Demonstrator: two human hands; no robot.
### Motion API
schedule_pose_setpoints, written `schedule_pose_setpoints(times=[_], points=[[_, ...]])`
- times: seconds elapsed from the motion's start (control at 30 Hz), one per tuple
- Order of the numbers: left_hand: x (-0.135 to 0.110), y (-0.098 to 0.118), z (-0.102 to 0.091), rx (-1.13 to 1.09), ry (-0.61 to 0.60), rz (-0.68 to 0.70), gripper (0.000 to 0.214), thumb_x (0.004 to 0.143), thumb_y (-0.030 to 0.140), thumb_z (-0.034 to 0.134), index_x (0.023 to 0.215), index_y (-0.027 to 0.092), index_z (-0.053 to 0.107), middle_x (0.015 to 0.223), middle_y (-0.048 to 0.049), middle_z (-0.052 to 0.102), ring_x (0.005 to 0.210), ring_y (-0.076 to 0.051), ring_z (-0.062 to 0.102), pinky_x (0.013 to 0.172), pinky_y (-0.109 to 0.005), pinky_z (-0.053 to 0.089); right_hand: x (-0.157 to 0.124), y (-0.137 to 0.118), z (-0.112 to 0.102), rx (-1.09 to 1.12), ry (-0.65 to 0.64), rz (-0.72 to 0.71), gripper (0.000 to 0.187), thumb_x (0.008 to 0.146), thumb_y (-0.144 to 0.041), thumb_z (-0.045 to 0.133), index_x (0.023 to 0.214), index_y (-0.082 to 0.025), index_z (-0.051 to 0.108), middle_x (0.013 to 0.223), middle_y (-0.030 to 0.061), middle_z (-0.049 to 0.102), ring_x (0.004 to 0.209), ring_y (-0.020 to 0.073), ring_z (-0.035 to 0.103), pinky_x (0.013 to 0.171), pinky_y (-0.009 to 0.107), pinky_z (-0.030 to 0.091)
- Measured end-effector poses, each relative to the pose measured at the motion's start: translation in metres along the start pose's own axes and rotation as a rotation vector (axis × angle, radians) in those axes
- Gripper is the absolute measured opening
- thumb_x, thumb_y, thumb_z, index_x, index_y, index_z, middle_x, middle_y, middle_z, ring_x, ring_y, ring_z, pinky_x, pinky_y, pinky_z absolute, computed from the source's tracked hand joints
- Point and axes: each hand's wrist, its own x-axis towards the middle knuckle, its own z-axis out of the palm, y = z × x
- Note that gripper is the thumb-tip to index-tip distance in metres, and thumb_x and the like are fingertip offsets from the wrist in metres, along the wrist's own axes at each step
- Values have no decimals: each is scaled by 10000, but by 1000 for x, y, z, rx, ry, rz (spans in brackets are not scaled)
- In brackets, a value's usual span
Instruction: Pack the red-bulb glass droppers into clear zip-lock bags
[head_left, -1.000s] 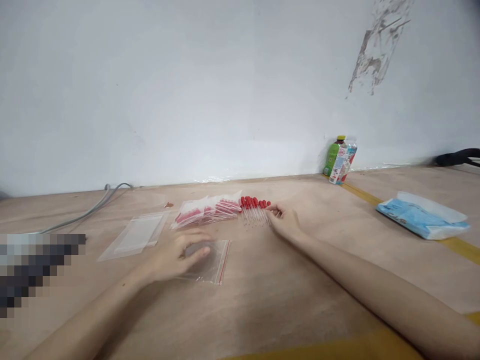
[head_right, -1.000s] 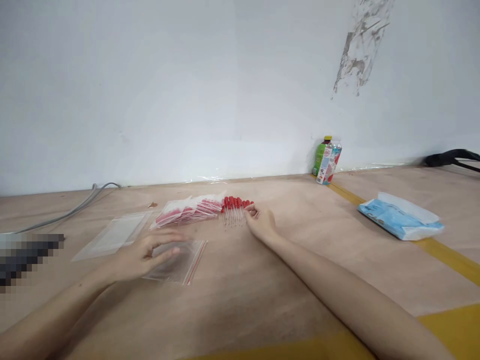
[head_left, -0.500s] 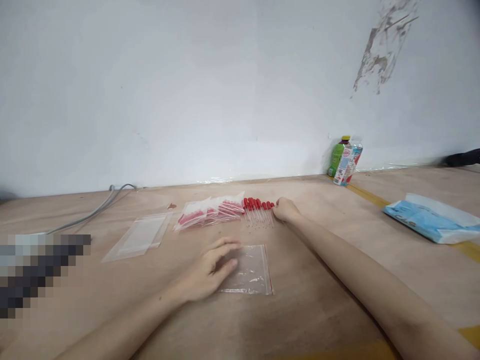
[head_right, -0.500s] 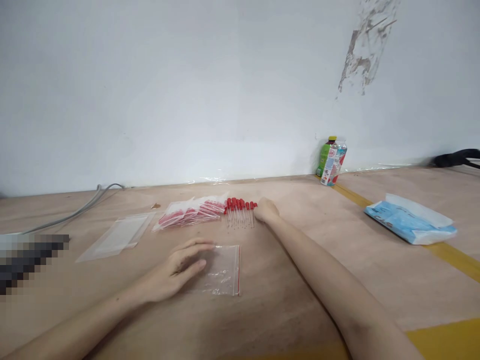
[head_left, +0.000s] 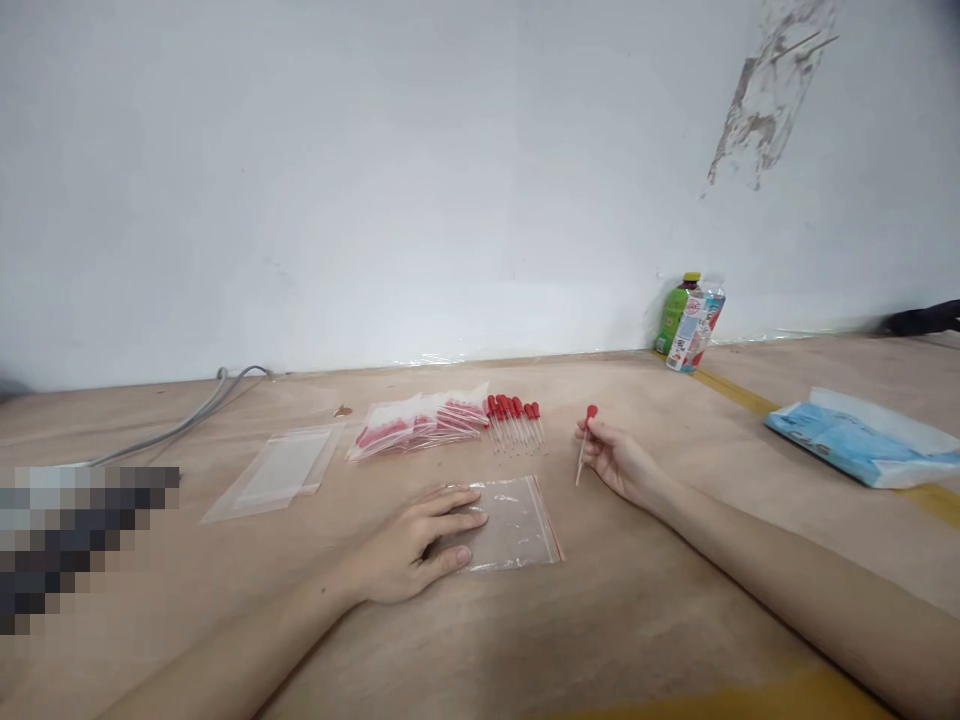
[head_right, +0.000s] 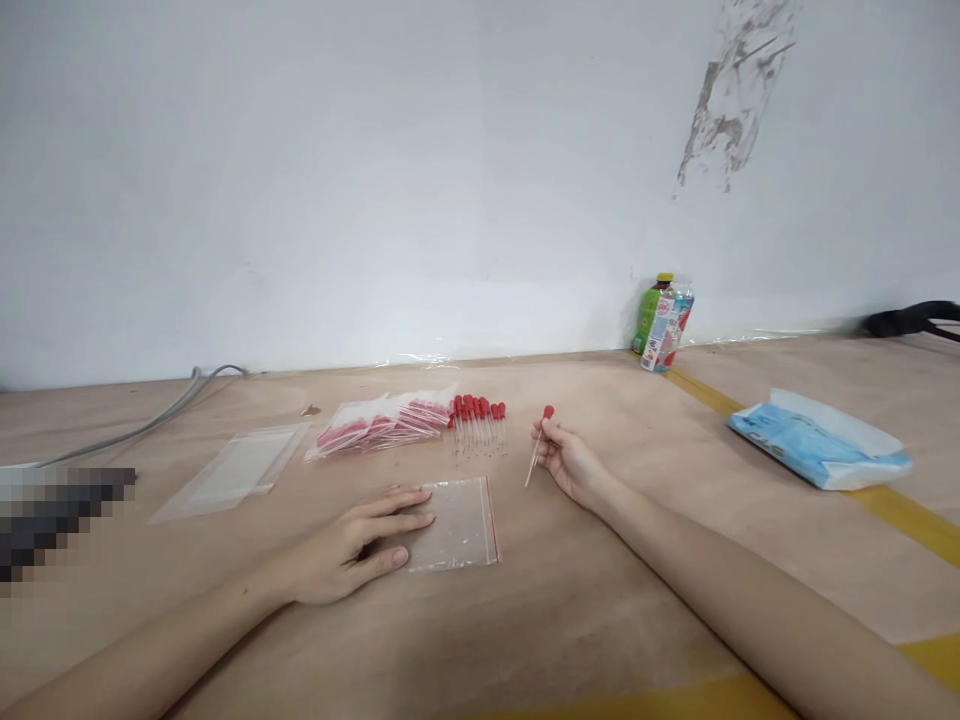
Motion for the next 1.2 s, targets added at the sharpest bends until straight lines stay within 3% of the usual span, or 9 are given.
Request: schedule_pose_setpoints(times=[0.1, 0.27, 0.43, 0.73, 1.0, 1.1, 1.2], points=[[0, -1, 0, 0, 9, -2, 402, 874, 357, 439, 1269, 282, 415, 1377, -18, 327, 1261, -210, 293, 1037, -405, 243, -22, 6, -4, 150, -45, 7, 237, 644, -276, 665, 793, -195, 500, 661, -17, 572, 496, 67, 492, 459, 188, 404], [0, -1, 0, -14, 11, 0, 402, 872, 355, 443, 1267, 283, 417, 1377, -19, 327, 1260, -210, 295, 1033, -406, 252, -33, 12, 6, 48, 8, -103, 432, 631, -315, 677, 962, -240, 411, 644, -57, 567, 525, 92, 551, 500, 220, 448], [0, -1, 1, -20, 27, 8, 402, 868, 345, 453, 1264, 283, 422, 1372, -23, 338, 1254, -225, 302, 1024, -424, 266, -33, 12, 12, -27, 46, -115, 446, 629, -343, 655, 965, -239, 382, 634, -67, 543, 519, 85, 543, 511, 226, 460], [0, 0, 1, -5, 21, -9, 396, 870, 354, 445, 1260, 288, 424, 1372, -17, 336, 1260, -212, 294, 1028, -413, 261, -40, 12, 18, -81, -5, -93, 438, 642, -362, 648, 964, -241, 378, 636, -63, 519, 555, 101, 551, 542, 253, 478], [1, 5, 0, 15, 72, -53, 481, 871, 363, 438, 1323, 250, 319, 1353, -42, 367, 1240, -209, 325, 1025, -406, 275, -53, 7, 23, 85, -175, 126, 221, 710, -310, 604, 866, -203, 489, 768, 8, 588, 693, 132, 617, 701, 298, 480], [2, 5, 1, 9, 88, -42, 484, 873, 357, 434, 1327, 242, 310, 1347, -45, 377, 1234, -214, 333, 1022, -409, 278, -54, 6, 21, -12, -277, 93, 217, 690, -321, 632, 825, -175, 545, 797, 23, 606, 665, 108, 585, 669, 266, 457], [2, 4, 1, 5, 94, -36, 477, 872, 357, 436, 1322, 249, 320, 1346, -42, 380, 1230, -221, 338, 1018, -416, 282, -53, 2, 16, -235, -401, 36, 240, 659, -334, 663, 798, -158, 578, 681, -7, 582, 566, 77, 501, 568, 221, 402]])
